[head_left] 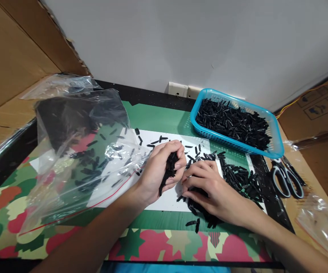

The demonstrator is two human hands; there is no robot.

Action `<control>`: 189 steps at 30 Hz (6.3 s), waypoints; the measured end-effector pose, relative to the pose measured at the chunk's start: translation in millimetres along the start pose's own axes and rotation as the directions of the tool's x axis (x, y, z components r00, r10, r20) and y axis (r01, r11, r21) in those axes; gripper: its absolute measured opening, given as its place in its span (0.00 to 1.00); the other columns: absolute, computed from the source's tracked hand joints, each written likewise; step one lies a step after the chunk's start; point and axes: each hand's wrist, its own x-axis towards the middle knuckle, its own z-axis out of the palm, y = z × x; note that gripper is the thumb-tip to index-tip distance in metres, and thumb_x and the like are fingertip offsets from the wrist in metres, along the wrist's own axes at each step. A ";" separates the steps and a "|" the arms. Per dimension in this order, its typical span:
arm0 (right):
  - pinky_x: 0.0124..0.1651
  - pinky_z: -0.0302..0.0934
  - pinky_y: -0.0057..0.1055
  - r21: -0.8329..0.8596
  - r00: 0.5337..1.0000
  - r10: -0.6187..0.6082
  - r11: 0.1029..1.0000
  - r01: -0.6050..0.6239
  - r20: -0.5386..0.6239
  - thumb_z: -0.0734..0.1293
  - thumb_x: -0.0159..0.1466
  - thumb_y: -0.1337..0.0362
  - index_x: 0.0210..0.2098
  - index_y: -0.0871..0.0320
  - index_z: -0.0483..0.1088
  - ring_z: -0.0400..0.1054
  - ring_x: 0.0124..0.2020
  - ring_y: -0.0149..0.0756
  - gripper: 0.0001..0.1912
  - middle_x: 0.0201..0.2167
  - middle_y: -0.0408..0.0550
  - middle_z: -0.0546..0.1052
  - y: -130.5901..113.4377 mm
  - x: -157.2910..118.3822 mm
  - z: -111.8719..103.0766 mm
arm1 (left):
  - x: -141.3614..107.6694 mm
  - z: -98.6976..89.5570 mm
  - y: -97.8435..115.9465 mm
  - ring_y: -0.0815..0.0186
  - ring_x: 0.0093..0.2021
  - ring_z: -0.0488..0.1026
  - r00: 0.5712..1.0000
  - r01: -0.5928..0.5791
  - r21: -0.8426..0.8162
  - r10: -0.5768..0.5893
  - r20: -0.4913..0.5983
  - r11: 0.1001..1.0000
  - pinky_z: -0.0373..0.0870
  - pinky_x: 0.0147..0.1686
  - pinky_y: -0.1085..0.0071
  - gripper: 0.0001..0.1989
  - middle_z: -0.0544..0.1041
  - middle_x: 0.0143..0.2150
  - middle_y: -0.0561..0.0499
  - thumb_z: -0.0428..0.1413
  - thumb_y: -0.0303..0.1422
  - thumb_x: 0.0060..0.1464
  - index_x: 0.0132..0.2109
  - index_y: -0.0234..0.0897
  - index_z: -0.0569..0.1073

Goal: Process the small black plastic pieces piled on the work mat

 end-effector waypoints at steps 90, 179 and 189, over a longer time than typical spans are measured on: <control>0.35 0.69 0.24 0.670 0.784 0.381 0.740 0.060 -0.490 0.76 0.66 0.69 0.38 0.57 0.79 0.73 0.32 0.29 0.03 0.34 0.43 0.81 19.9 0.1 -3.2 | 0.8 2.8 -28.3 0.79 0.12 0.58 0.995 0.016 0.363 -0.051 0.087 0.932 0.51 0.10 0.86 0.24 0.67 0.21 0.60 0.60 0.50 0.69 0.32 0.38 0.68; 0.39 0.70 0.40 -0.387 0.726 -0.494 0.861 0.331 -0.478 0.71 0.75 0.64 0.55 0.60 0.77 0.77 0.39 0.43 0.11 0.41 0.55 0.86 20.4 -7.9 -2.9 | -5.7 7.9 -31.2 0.75 0.13 0.52 0.999 0.048 0.329 -0.053 0.008 0.943 0.43 0.10 0.77 0.25 0.62 0.22 0.61 0.57 0.56 0.66 0.33 0.40 0.68; 0.40 0.66 0.40 -0.473 0.744 -0.495 0.838 0.271 -0.450 0.70 0.71 0.73 0.50 0.62 0.79 0.78 0.39 0.44 0.09 0.39 0.54 0.87 9.1 -13.4 7.8 | -4.9 12.3 -31.5 0.69 0.22 0.56 0.998 -0.048 0.440 0.063 -0.019 0.897 0.53 0.20 0.72 0.25 0.62 0.24 0.57 0.56 0.54 0.68 0.30 0.40 0.68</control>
